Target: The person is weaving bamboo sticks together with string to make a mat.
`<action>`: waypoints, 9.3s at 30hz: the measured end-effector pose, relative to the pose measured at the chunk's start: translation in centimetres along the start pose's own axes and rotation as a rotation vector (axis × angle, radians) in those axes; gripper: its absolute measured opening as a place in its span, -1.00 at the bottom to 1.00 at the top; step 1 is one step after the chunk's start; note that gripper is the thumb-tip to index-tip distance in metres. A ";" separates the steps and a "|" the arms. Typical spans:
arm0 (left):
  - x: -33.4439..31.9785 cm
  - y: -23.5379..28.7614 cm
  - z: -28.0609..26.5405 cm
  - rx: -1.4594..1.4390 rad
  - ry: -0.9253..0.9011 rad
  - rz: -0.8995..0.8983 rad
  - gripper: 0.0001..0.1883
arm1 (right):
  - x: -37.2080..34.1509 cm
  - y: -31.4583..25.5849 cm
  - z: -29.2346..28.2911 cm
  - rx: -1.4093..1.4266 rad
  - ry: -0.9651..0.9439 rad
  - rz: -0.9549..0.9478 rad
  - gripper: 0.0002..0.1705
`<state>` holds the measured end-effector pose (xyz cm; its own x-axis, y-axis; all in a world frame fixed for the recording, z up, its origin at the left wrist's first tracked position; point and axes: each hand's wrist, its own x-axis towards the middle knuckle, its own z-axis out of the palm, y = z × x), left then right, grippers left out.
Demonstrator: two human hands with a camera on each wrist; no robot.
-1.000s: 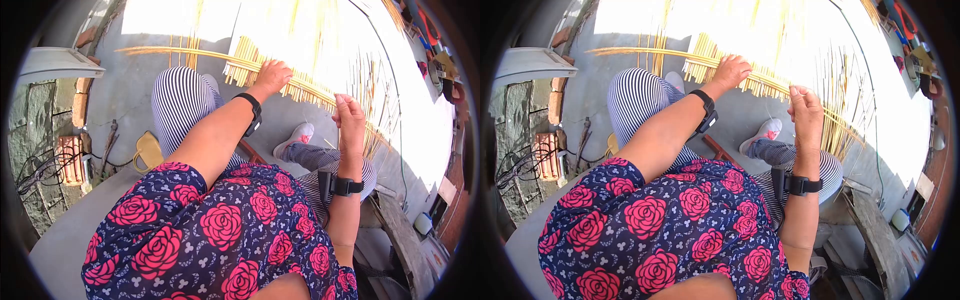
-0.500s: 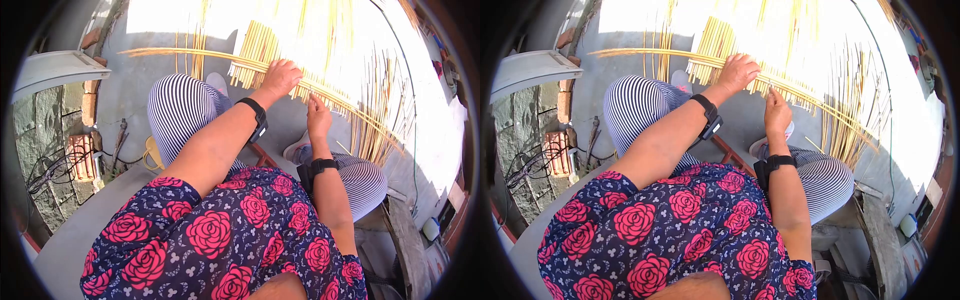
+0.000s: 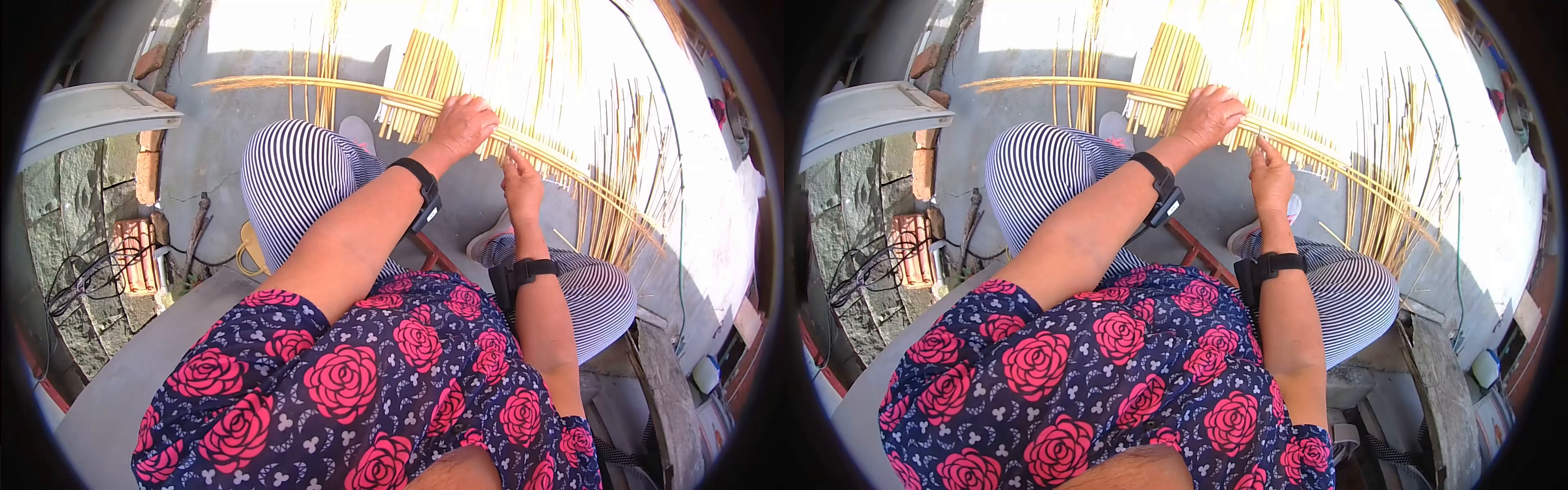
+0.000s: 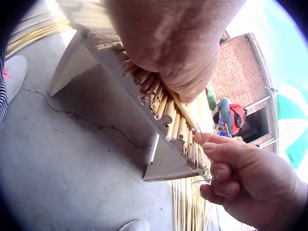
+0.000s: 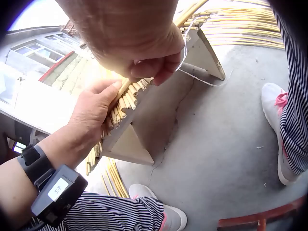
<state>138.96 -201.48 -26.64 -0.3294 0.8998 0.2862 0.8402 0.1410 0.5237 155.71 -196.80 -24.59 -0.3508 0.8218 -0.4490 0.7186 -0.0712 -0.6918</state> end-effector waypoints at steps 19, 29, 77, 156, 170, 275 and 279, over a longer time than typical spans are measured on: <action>0.1 0.2 -0.3 -0.029 -0.037 -0.015 -0.90 | -0.3 -1.4 -1.0 0.087 -0.044 0.019 -0.67; 0.3 0.3 -0.6 -0.049 -0.066 -0.023 -0.91 | -0.3 -1.6 -0.9 0.153 0.013 0.071 -0.71; 0.9 1.0 -0.9 -0.084 -0.001 -0.021 -0.89 | 0.9 -3.3 -0.9 0.535 -0.052 0.195 -0.83; 2.7 2.3 -2.1 -0.065 -0.389 -0.249 -0.75 | 2.5 -2.9 -1.0 1.005 -0.162 0.407 -0.89; 2.3 1.7 -1.5 -0.068 -0.392 -0.201 -0.75 | 2.5 -2.0 -0.3 0.944 -0.158 0.297 -0.87; 2.6 2.4 -1.9 -0.093 -0.308 -0.219 -0.84 | 9.8 -7.9 -4.5 -0.622 -0.263 -0.291 -0.68; 2.4 2.3 -1.7 -0.106 -0.342 -0.229 -0.83 | 10.3 -7.3 -4.3 -0.498 -0.372 -0.135 -0.68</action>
<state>139.34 -199.75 -23.39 -0.3253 0.9380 -0.1200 0.7070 0.3255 0.6279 149.45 -185.35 -21.78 -0.5789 0.5470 -0.6047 0.8150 0.3643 -0.4506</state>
